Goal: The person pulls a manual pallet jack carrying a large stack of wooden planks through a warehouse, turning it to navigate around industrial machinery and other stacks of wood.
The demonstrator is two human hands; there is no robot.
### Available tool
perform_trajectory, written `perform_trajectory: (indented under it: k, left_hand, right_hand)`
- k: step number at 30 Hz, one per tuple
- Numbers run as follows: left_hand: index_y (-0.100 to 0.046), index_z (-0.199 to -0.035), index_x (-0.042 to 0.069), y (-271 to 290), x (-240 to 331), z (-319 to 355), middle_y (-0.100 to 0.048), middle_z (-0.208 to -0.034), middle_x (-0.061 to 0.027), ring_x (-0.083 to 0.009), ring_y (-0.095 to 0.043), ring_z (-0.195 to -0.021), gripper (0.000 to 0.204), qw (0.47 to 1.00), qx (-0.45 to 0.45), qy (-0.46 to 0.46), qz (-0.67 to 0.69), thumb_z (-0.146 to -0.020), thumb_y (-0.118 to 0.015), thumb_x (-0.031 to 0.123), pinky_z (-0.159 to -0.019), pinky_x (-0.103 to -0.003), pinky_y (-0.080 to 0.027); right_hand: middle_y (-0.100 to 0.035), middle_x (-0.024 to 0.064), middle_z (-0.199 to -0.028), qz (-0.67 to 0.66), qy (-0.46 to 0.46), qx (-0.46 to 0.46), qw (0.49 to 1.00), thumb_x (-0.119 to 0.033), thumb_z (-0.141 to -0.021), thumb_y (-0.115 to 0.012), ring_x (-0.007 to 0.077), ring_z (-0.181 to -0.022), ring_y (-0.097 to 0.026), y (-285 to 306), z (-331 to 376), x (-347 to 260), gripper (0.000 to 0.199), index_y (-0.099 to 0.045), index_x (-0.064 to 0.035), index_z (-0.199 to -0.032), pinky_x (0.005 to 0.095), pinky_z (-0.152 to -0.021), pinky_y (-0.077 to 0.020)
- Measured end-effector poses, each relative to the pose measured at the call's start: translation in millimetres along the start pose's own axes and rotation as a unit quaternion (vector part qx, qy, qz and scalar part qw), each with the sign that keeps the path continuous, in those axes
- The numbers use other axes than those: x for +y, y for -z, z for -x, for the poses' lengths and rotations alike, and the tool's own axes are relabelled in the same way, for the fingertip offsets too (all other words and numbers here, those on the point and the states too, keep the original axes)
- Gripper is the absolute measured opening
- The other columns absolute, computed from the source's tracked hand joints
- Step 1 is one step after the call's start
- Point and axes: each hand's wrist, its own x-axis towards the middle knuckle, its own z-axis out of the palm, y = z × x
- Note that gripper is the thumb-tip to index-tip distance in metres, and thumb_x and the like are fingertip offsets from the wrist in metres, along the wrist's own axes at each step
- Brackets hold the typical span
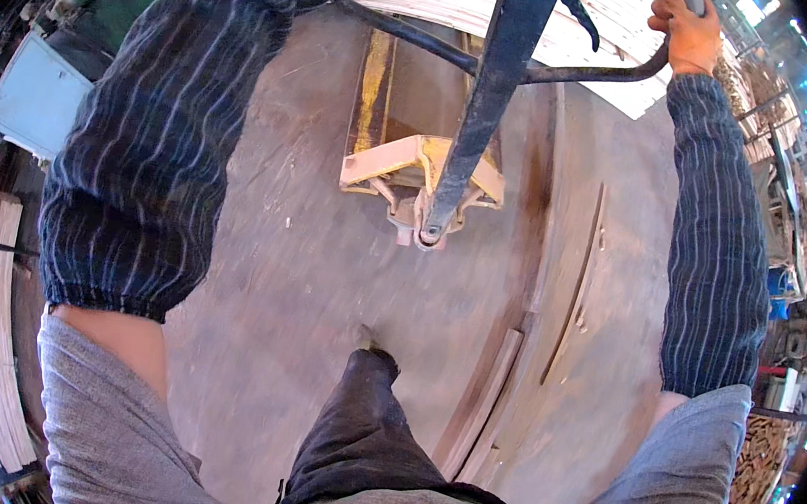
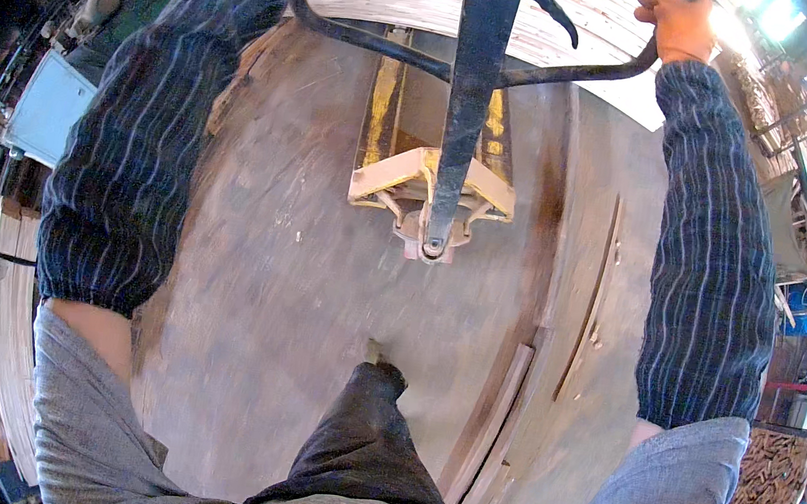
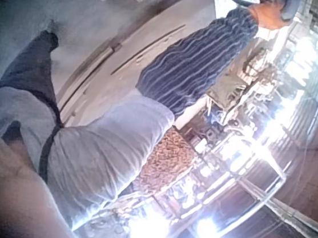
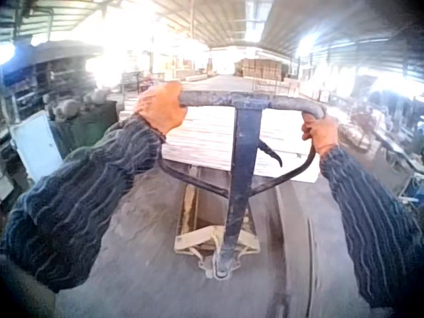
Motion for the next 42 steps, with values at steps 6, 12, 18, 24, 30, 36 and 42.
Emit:
perform_trajectory:
  k: [6, 12, 18, 24, 30, 36, 42]
  left_hand:
    - [-0.065, -0.090, 0.002, -31.4, -0.8, -14.5, -0.067, -0.081, -0.0250, -0.0439, -0.067, -0.082, 0.026, 1.000, 0.013, -0.020, 0.017, -0.076, -0.073, 0.023, -0.071, -0.052, -0.053]
    - [-0.063, -0.091, 0.001, -47.3, -8.5, -25.3, -0.066, -0.079, -0.0236, -0.0432, -0.067, -0.079, 0.027, 0.995, -0.094, 0.027, 0.019, -0.078, -0.073, 0.022, -0.069, -0.051, -0.053]
    - [-0.064, -0.092, 0.004, -90.0, -24.1, -30.1, -0.067, -0.079, -0.0222, -0.0425, -0.067, -0.077, 0.023, 0.996, -0.065, 0.019, -0.058, -0.082, -0.071, 0.024, -0.068, -0.052, -0.053]
    - [-0.065, -0.098, 0.006, -160.8, -133.1, -19.4, -0.067, -0.082, -0.0209, -0.0430, -0.066, -0.079, 0.029, 0.990, -0.026, -0.063, -0.126, -0.081, -0.072, 0.029, -0.070, -0.053, -0.052]
    - [-0.066, -0.104, 0.009, -259.7, -198.3, -38.3, -0.069, -0.091, -0.0207, -0.0418, -0.067, -0.089, 0.034, 0.990, -0.094, 0.077, -0.070, -0.083, -0.072, 0.035, -0.075, -0.052, -0.052]
    - [-0.068, -0.104, 0.009, -321.6, -244.4, -89.6, -0.070, -0.096, -0.0208, -0.0410, -0.068, -0.092, 0.037, 0.990, -0.111, 0.088, -0.027, -0.082, -0.071, 0.039, -0.080, -0.050, -0.053]
    - [-0.069, -0.101, 0.009, -403.7, -295.0, -124.2, -0.070, -0.092, -0.0225, -0.0413, -0.068, -0.090, 0.032, 0.999, -0.048, 0.012, -0.009, -0.083, -0.069, 0.035, -0.077, -0.052, -0.053]
  right_hand:
    - [-0.068, 0.0160, -0.068, -0.067, 0.005, -0.019, 0.998, -0.007, -0.090, -0.065, 0.0223, -0.054, -0.067, -22.7, -51.8, 45.7, 0.012, -0.064, 0.0037, -0.087, 0.0338, -0.041, -0.0519]
    - [-0.062, 0.0116, -0.079, 0.004, -0.072, 0.068, 0.995, -0.001, -0.091, -0.067, 0.0189, -0.057, -0.060, -99.5, -80.9, 65.3, 0.026, -0.054, -0.0002, -0.114, 0.0318, -0.042, -0.0516]
    - [-0.063, 0.0109, -0.080, -0.026, -0.074, 0.036, 0.996, -0.004, -0.091, -0.068, 0.0188, -0.057, -0.060, -167.4, -141.2, 145.5, 0.031, -0.054, 0.0000, -0.119, 0.0323, -0.042, -0.0517]
    - [-0.062, 0.0085, -0.078, -0.092, -0.076, -0.079, 0.990, -0.005, -0.094, -0.062, 0.0166, -0.055, -0.055, -279.1, -168.0, 213.6, 0.025, -0.051, -0.0082, -0.116, 0.0319, -0.041, -0.0445]
    - [-0.061, 0.0039, -0.068, -0.020, -0.112, -0.026, 0.993, -0.017, -0.090, -0.071, 0.0152, -0.050, -0.055, -329.0, -188.8, 260.9, 0.036, -0.054, -0.0072, -0.121, 0.0306, -0.041, -0.0446]
    - [-0.062, 0.0054, -0.066, 0.015, -0.107, 0.029, 0.994, -0.022, -0.087, -0.075, 0.0159, -0.050, -0.060, -365.6, -235.3, 265.7, 0.047, -0.055, 0.0008, -0.123, 0.0308, -0.041, -0.0467]
    - [-0.064, 0.0066, -0.070, 0.111, -0.139, 0.063, 0.982, -0.018, -0.090, -0.073, 0.0150, -0.053, -0.060, -391.3, -273.5, 290.2, 0.024, -0.063, -0.0004, -0.102, 0.0298, -0.042, -0.0481]
